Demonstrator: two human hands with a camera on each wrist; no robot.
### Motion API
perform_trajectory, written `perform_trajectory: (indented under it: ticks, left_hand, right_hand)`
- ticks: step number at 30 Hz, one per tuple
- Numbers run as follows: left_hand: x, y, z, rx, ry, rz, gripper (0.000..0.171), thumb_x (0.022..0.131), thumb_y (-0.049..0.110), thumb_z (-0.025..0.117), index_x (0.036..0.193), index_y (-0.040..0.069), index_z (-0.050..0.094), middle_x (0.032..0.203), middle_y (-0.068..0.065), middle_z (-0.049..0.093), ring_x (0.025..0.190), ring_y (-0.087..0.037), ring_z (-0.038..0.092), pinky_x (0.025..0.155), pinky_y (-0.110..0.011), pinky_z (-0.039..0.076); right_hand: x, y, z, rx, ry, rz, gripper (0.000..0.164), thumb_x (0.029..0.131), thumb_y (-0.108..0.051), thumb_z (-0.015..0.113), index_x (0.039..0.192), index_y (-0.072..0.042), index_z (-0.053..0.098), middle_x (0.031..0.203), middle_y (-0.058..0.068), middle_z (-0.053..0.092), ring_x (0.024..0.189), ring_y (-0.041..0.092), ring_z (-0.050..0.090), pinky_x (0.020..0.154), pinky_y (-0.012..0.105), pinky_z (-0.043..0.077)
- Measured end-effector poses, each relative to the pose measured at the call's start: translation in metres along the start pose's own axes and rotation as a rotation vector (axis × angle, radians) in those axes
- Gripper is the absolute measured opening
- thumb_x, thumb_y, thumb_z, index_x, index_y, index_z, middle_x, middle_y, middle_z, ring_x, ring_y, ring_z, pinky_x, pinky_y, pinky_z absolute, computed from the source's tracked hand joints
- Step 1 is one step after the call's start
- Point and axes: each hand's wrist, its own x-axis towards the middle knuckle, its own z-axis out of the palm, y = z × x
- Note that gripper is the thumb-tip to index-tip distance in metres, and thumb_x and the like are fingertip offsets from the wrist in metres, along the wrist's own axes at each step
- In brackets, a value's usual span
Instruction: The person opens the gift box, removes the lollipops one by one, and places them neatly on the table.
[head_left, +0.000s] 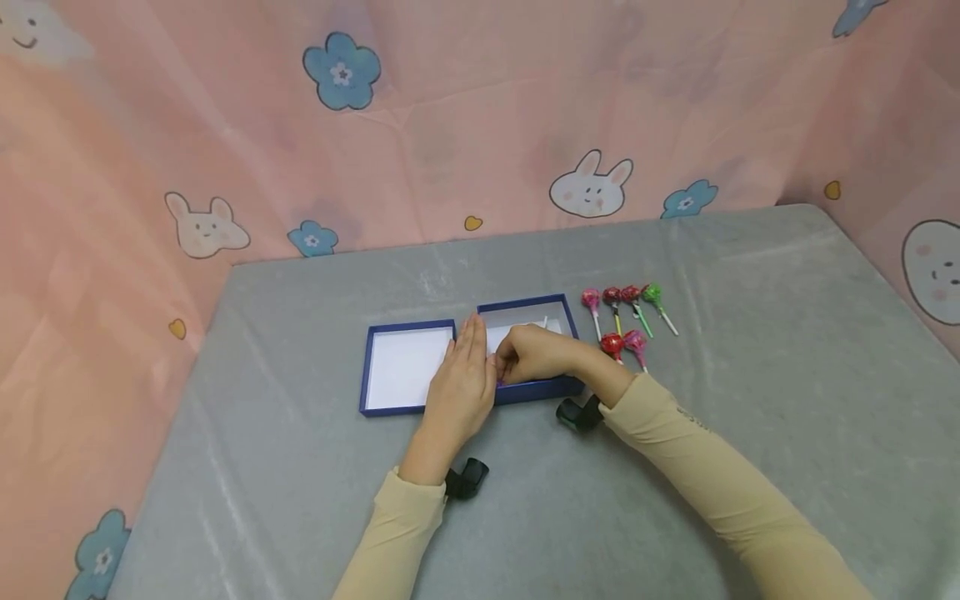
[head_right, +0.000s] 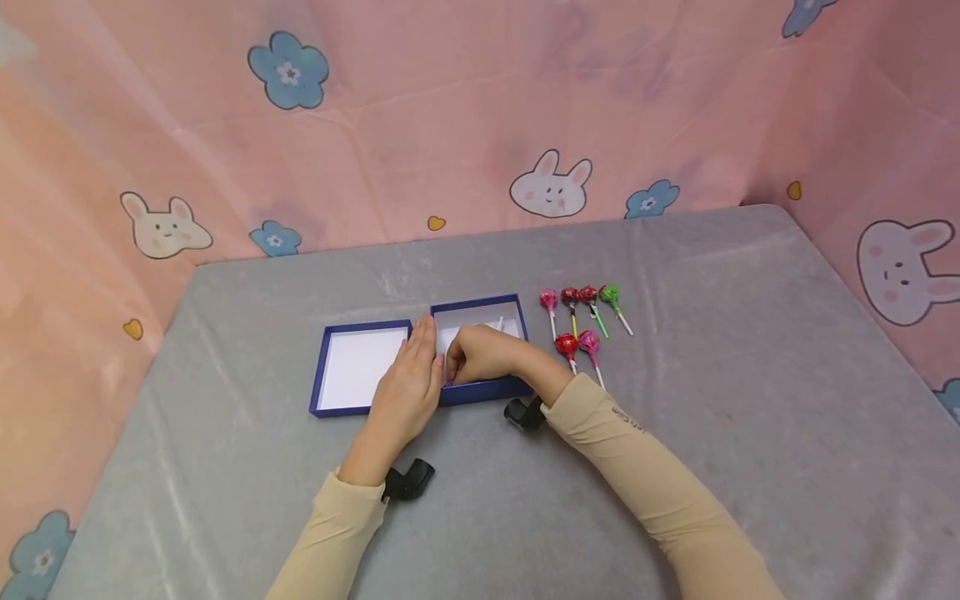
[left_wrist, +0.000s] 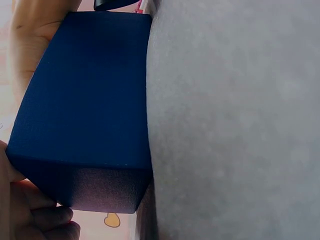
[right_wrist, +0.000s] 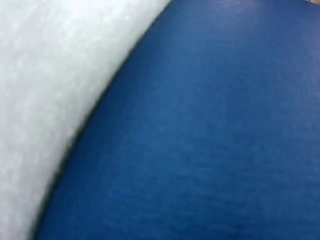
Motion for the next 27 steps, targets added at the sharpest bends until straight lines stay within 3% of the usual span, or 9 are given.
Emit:
perform_trajectory:
  ticks: [8,15,27]
  left_hand:
    - [0.0,0.001,0.002,-0.012,0.011,0.004,0.051,0.101,0.016,0.039,0.143,-0.01,0.028,0.148,-0.022,0.03,0.138,-0.028,0.027,0.11,-0.045,0.025]
    - [0.001,0.0,0.002,-0.002,0.01,-0.003,0.051,0.101,0.017,0.038,0.143,-0.01,0.028,0.148,-0.022,0.03,0.138,-0.028,0.027,0.11,-0.045,0.026]
    - [0.001,0.0,0.001,0.019,0.02,-0.001,0.051,0.101,0.017,0.04,0.142,-0.011,0.03,0.148,-0.022,0.031,0.137,-0.029,0.029,0.109,-0.046,0.027]
  right_hand:
    - [-0.011,-0.001,-0.002,0.098,0.069,0.023,0.01,0.07,0.003,0.067,0.078,-0.001,0.071,0.069,0.001,0.067,0.06,0.005,0.057,0.058,0.023,0.05]
    - [-0.021,-0.006,-0.008,0.235,0.116,0.048,0.01,0.075,0.002,0.067,0.085,0.002,0.071,0.069,0.003,0.067,0.056,0.011,0.058,0.048,0.024,0.046]
    - [-0.042,-0.008,-0.018,0.332,0.32,0.077,0.016,0.08,-0.005,0.073,0.094,0.003,0.07,0.081,0.007,0.069,0.071,0.021,0.065,0.063,0.029,0.053]
